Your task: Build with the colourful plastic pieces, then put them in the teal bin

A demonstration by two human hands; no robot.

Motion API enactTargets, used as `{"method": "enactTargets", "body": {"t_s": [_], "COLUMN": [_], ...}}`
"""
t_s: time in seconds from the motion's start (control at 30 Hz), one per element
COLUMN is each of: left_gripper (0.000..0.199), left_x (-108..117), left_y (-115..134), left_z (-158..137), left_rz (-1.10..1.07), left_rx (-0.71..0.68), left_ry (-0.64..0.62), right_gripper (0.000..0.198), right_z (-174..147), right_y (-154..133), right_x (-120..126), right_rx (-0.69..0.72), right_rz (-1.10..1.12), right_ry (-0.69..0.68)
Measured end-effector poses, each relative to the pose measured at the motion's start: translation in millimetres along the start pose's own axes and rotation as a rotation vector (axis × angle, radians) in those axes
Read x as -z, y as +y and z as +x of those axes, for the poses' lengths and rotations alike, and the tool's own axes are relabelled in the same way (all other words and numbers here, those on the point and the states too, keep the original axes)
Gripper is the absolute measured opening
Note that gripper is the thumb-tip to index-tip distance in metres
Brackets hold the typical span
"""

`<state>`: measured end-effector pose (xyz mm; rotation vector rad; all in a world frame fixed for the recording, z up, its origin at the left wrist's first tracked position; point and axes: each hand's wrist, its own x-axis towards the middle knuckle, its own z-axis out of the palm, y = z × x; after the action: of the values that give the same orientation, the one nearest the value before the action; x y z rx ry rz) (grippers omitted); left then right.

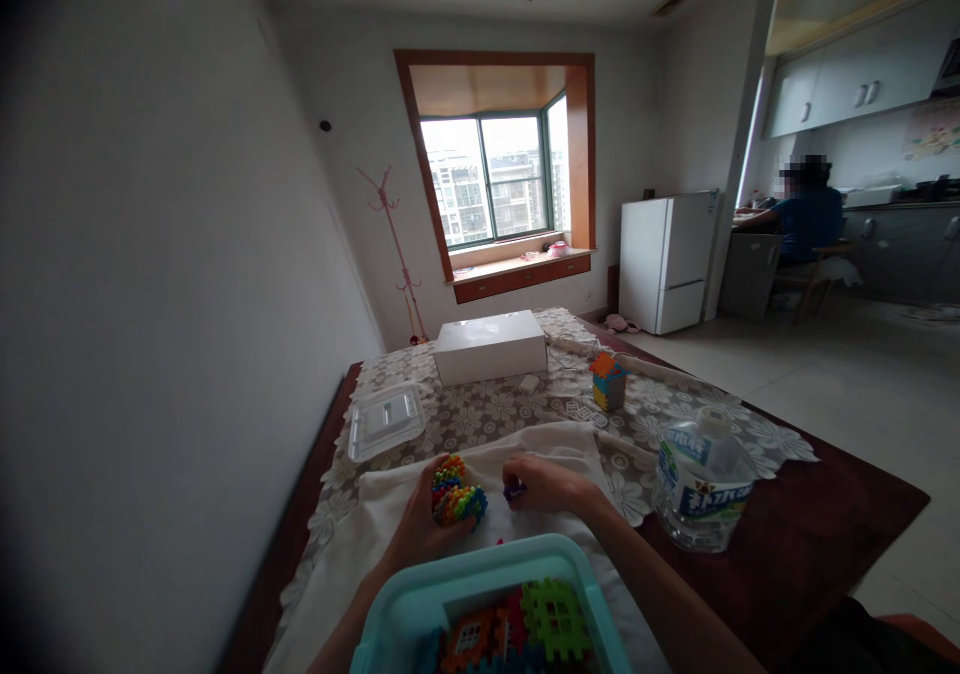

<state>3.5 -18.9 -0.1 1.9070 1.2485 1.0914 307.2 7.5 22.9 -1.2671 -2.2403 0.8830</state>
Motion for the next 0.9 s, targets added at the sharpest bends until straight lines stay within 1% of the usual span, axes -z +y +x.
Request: {"method": "enactTargets", "body": {"t_s": [0.07,0.1,0.17,0.27,0.37,0.43,0.47,0.53,0.6,0.67,0.7,0.77,0.83,0.9], "left_gripper": [0.098,0.097,0.095,0.092,0.089,0.092,0.094,0.099,0.102,0.103,0.105,0.109,0.113,0.114], "left_x": [-1,-1,-2,-1,1,2,2,2,2,1,1,1,1,2], "left_y": [2,3,5,9,12,12,12,9,6,3,2,1,1,4], "left_z": [0,1,0,-1,-2,-3,-3,-2,-2,-1,-1,-1,-1,-1], "left_rz": [-0.013,-0.019,-0.028,-0.040,-0.026,-0.017,-0.018,-0.023,-0.024,-0.020,-0.016,-0.002,0.010,0.016], "left_rx": [0.007,0.013,0.023,0.034,0.051,0.058,0.057,0.050,0.038,0.025,0.021,0.020,0.022,0.019], "left_ry": [-0.004,-0.003,0.011,0.014,-0.004,-0.014,-0.016,-0.016,-0.015,-0.020,-0.023,-0.024,-0.021,-0.027], "right_gripper": [0.014,0.011,0.012,0.029,0.047,0.052,0.050,0.042,0.039,0.038,0.034,0.028,0.029,0.031], "right_z": [7,11,18,25,28,28,27,25,23,20,19,16,14,12], "right_y": [-4,-4,-1,12,22,23,21,15,8,2,-1,-5,-9,-12], "right_x": [-11,-18,-28,-34,-32,-34,-37,-45,-53,-57,-58,-57,-55,-54], "right_rx": [0.032,0.045,0.076,0.089,0.072,0.085,0.102,0.133,0.115,0.048,0.011,-0.031,-0.038,-0.025], "right_rz": [0.050,0.087,0.234,0.453,0.507,0.542,0.551,0.509,0.372,0.208,0.155,0.120,0.130,0.111], "right_ry": [0.079,0.107,0.161,0.209,0.234,0.202,0.176,0.159,0.240,0.339,0.355,0.316,0.239,0.203]}}
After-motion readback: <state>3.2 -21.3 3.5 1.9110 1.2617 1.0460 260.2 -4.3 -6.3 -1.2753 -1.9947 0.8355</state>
